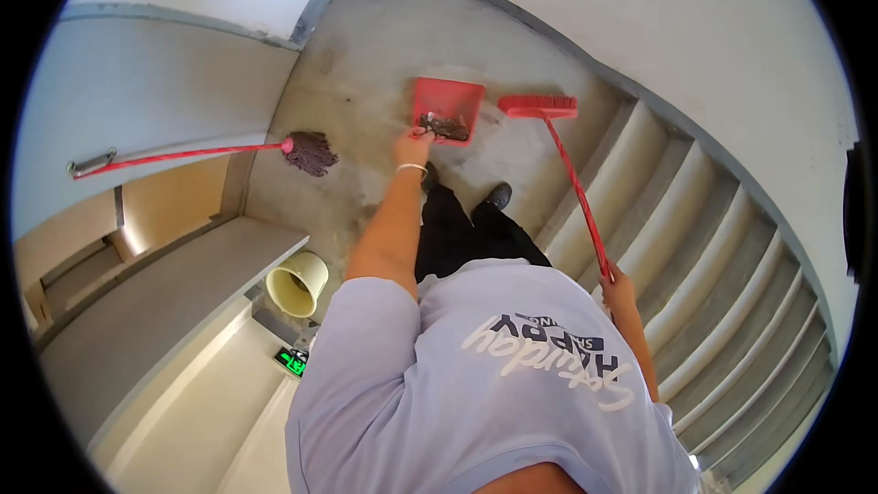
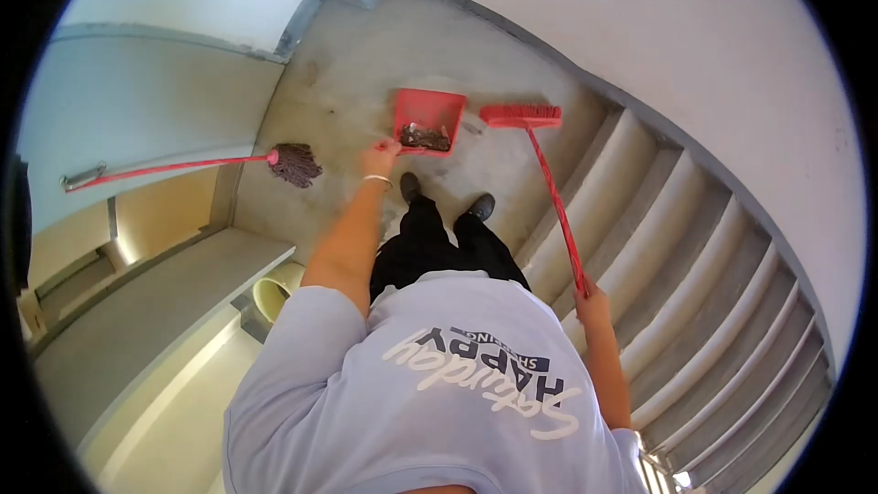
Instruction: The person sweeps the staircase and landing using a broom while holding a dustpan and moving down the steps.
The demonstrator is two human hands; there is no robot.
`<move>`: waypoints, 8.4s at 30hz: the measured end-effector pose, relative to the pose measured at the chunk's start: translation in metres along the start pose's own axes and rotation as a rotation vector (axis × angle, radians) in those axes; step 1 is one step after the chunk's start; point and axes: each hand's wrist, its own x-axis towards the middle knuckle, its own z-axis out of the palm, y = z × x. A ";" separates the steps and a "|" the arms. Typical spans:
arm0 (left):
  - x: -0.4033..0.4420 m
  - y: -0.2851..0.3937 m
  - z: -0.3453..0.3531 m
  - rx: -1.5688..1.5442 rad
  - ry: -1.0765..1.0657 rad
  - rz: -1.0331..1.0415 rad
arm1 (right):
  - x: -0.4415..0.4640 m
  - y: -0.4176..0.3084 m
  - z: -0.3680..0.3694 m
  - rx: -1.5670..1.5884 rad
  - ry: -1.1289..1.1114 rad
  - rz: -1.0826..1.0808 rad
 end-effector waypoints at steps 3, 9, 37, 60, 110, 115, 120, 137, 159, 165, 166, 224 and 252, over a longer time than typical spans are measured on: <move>-0.027 -0.012 -0.008 -0.359 -0.078 -0.010 | 0.051 -0.010 0.042 0.463 -0.019 0.179; -0.015 -0.019 -0.030 -0.091 -0.068 0.294 | 0.066 -0.086 0.040 0.215 -0.097 0.078; -0.060 -0.090 -0.288 -0.267 0.443 -0.093 | 0.129 -0.534 0.163 -0.677 -0.044 -0.847; -0.090 -0.120 -0.241 -0.495 0.724 -0.216 | 0.201 -0.682 0.192 -0.772 -0.168 -0.974; -0.087 -0.133 -0.226 -0.753 0.987 -0.321 | 0.142 -0.777 0.066 -1.448 0.136 -0.995; -0.088 -0.140 -0.226 -0.813 0.981 -0.325 | 0.193 -0.785 0.123 -1.372 0.188 -0.983; -0.088 -0.147 -0.230 -0.859 0.981 -0.372 | 0.216 -0.726 0.121 -1.399 -0.033 -0.854; -0.088 -0.149 -0.233 -0.755 0.913 -0.406 | 0.160 -0.671 0.169 -1.334 -0.156 -0.934; -0.088 -0.173 -0.276 -0.492 0.598 -0.218 | 0.076 -0.444 -0.042 -1.028 -0.017 -0.642; -0.091 -0.150 -0.275 -0.454 0.597 -0.355 | 0.136 -0.562 0.058 -0.926 0.065 -0.877; -0.090 -0.149 -0.275 -0.444 0.597 -0.362 | 0.155 -0.592 0.075 -0.996 0.102 -0.813; -0.092 -0.118 -0.262 -0.820 0.881 -0.712 | 0.142 -0.640 -0.017 -0.952 -0.116 -0.761; -0.087 -0.130 -0.307 -0.636 0.545 -0.686 | 0.176 -0.512 0.016 -0.718 0.184 -0.639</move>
